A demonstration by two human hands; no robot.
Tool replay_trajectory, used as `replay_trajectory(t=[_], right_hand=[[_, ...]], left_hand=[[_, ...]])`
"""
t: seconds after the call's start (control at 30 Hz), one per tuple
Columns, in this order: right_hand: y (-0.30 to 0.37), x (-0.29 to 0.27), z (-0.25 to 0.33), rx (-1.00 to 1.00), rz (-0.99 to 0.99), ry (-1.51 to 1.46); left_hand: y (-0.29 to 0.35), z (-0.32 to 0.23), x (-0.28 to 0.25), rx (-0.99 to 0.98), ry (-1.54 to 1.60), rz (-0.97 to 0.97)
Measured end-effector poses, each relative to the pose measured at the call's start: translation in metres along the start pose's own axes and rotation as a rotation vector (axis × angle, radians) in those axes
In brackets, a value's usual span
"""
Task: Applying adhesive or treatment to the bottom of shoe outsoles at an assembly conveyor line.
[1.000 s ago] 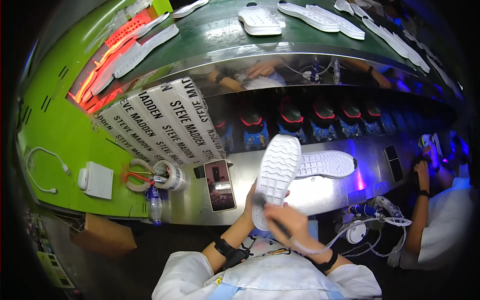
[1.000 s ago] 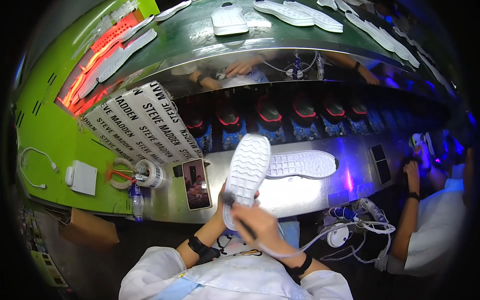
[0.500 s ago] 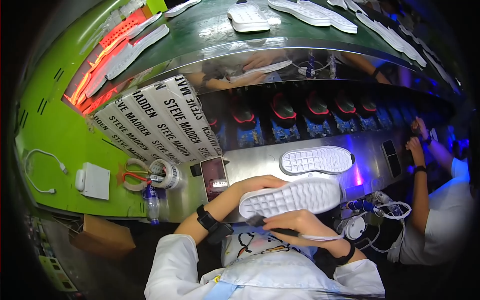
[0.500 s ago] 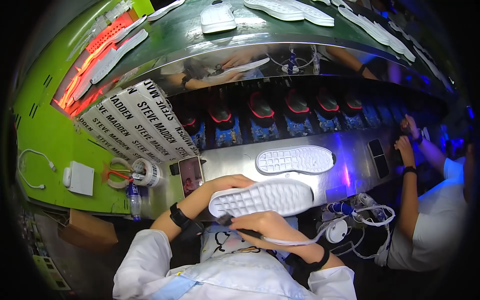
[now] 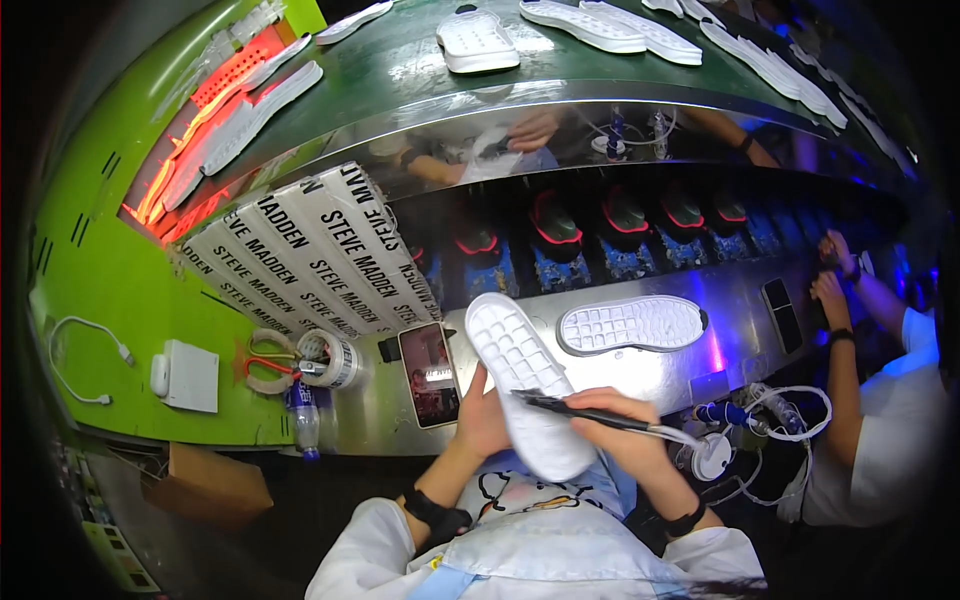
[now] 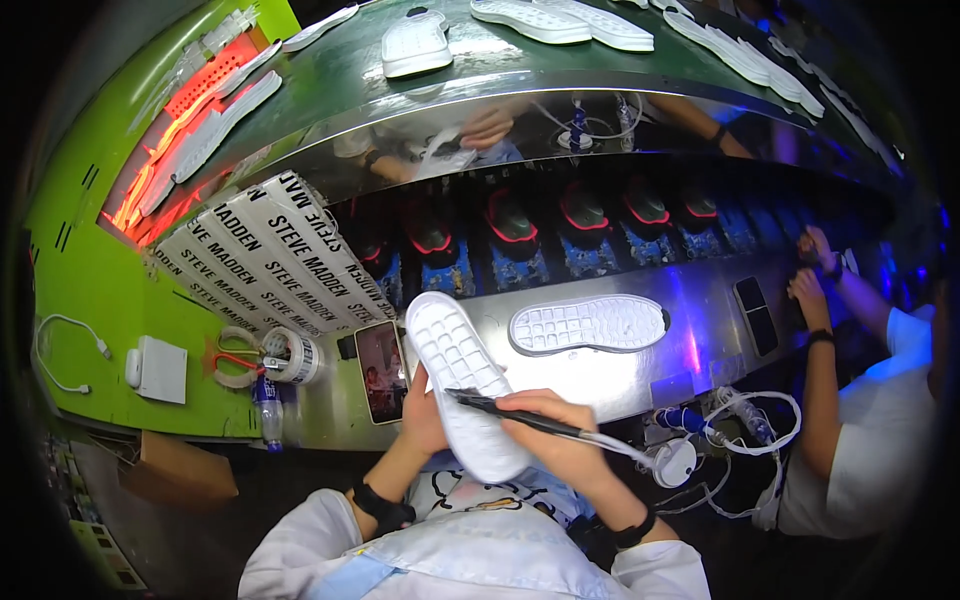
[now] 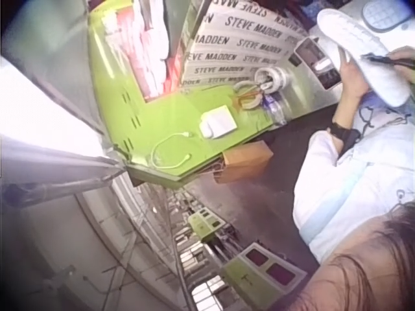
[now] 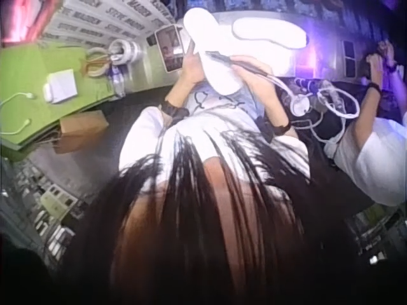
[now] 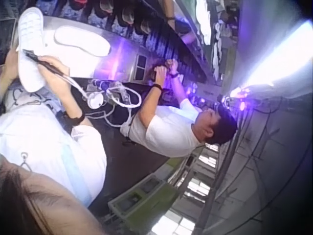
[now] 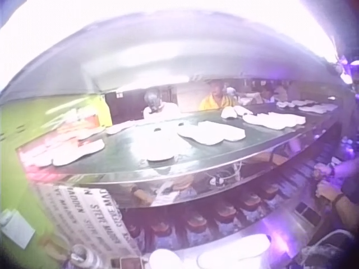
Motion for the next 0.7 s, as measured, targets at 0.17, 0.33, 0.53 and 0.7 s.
replay_trajectory(t=[0.17,0.33,0.53,0.7], right_hand=[[-0.008,0.014,-0.046,0.298,-0.106,-0.426],[0.001,0.042,0.051,-0.686,-0.129,0.409],[0.006,0.045,0.024,-0.418,-0.035,0.200],[0.031,0.074,0.011,-0.183,0.382,0.130]], left_hand=[[0.004,-0.007,0.013,0.255,-0.391,0.087],[-0.003,0.007,-0.016,0.133,-0.195,-0.096],[-0.008,-0.002,0.007,0.220,-0.271,0.056],[-0.018,-0.004,0.019,0.208,-0.305,-0.053]])
Point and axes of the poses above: each hand's wrist, its own y-axis away from the middle knuckle, its own x-axis out of the palm, z = x × y, the point moved 10 cm from there along -y, towards the middle knuckle, and after that the axes turned 5 degrees about -z, right-handed, at the moved point
